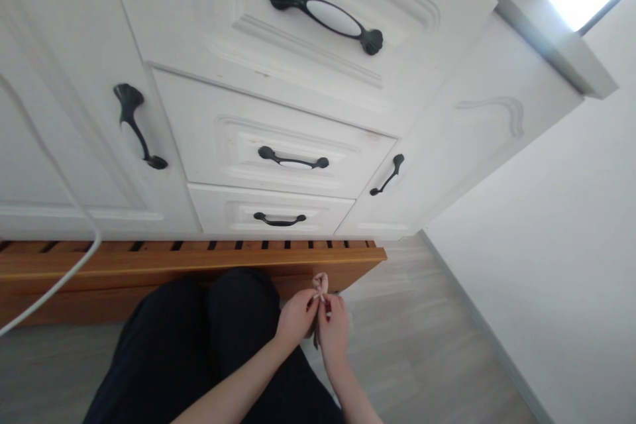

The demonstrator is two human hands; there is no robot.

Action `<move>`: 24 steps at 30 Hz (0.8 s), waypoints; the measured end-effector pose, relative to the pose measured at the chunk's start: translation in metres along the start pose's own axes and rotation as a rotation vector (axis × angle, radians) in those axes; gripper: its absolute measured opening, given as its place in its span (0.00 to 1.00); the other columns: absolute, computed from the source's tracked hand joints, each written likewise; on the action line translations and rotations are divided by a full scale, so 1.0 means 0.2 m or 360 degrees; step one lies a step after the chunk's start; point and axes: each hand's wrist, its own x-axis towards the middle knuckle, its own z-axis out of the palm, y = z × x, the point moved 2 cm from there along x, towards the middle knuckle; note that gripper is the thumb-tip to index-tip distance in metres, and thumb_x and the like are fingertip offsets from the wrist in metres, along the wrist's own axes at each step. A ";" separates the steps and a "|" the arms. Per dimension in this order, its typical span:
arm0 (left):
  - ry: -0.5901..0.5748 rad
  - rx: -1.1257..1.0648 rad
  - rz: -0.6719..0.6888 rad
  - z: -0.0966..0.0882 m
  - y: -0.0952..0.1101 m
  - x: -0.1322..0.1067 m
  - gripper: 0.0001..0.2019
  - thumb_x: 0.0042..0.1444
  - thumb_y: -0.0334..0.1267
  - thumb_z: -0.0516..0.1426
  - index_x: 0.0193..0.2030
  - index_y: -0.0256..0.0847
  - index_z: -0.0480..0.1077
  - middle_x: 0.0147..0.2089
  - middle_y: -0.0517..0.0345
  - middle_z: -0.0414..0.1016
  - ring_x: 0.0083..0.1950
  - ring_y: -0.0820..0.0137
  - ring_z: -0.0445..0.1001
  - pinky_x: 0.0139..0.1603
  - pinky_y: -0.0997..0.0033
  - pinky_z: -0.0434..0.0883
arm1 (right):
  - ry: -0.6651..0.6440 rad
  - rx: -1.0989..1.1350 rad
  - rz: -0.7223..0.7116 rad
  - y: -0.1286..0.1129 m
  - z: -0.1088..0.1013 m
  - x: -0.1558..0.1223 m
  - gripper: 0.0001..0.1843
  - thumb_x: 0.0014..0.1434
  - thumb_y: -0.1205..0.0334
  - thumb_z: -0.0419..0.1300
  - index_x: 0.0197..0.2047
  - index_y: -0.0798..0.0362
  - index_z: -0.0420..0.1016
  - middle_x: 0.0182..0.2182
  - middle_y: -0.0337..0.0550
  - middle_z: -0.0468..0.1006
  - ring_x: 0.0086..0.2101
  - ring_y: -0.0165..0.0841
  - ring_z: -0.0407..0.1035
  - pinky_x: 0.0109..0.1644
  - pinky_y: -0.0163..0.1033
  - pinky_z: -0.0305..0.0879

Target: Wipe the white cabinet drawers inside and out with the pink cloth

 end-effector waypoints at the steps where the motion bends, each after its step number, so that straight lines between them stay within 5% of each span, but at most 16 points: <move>1: -0.0012 -0.0045 0.0004 0.00 0.00 0.00 0.12 0.61 0.41 0.49 0.37 0.44 0.73 0.40 0.55 0.78 0.43 0.65 0.74 0.47 0.68 0.66 | -0.0011 0.0008 -0.0010 -0.01 0.01 -0.01 0.11 0.64 0.60 0.53 0.42 0.50 0.77 0.37 0.45 0.76 0.38 0.38 0.72 0.42 0.40 0.68; 8: -0.0072 -0.0431 -0.0035 0.01 -0.02 0.01 0.22 0.64 0.52 0.44 0.34 0.41 0.72 0.37 0.55 0.78 0.40 0.66 0.75 0.45 0.69 0.68 | -0.0044 -0.0091 -0.0081 -0.03 0.01 -0.04 0.17 0.58 0.64 0.59 0.51 0.48 0.74 0.43 0.46 0.74 0.44 0.41 0.70 0.52 0.45 0.67; 13: -0.0145 -0.0624 -0.0141 0.03 -0.02 0.02 0.24 0.59 0.58 0.48 0.34 0.41 0.73 0.38 0.54 0.79 0.41 0.66 0.75 0.43 0.69 0.70 | -0.0006 0.0098 -0.0021 0.05 0.00 0.00 0.14 0.58 0.60 0.60 0.48 0.49 0.77 0.41 0.46 0.76 0.42 0.41 0.71 0.50 0.45 0.67; 20: -0.0090 -0.0808 -0.0582 0.04 -0.06 0.03 0.31 0.54 0.68 0.46 0.40 0.40 0.70 0.33 0.54 0.77 0.37 0.65 0.77 0.35 0.67 0.72 | 0.0058 0.0246 0.0089 0.13 -0.12 0.11 0.12 0.62 0.55 0.55 0.44 0.52 0.75 0.41 0.46 0.79 0.43 0.39 0.72 0.51 0.44 0.67; 24: -0.0065 -0.0875 -0.0786 0.03 -0.06 0.04 0.33 0.53 0.71 0.46 0.45 0.42 0.67 0.35 0.56 0.77 0.35 0.64 0.79 0.34 0.66 0.73 | -0.0148 0.0298 -0.0064 0.10 -0.14 0.05 0.13 0.64 0.57 0.54 0.47 0.49 0.76 0.47 0.46 0.79 0.48 0.38 0.72 0.57 0.44 0.65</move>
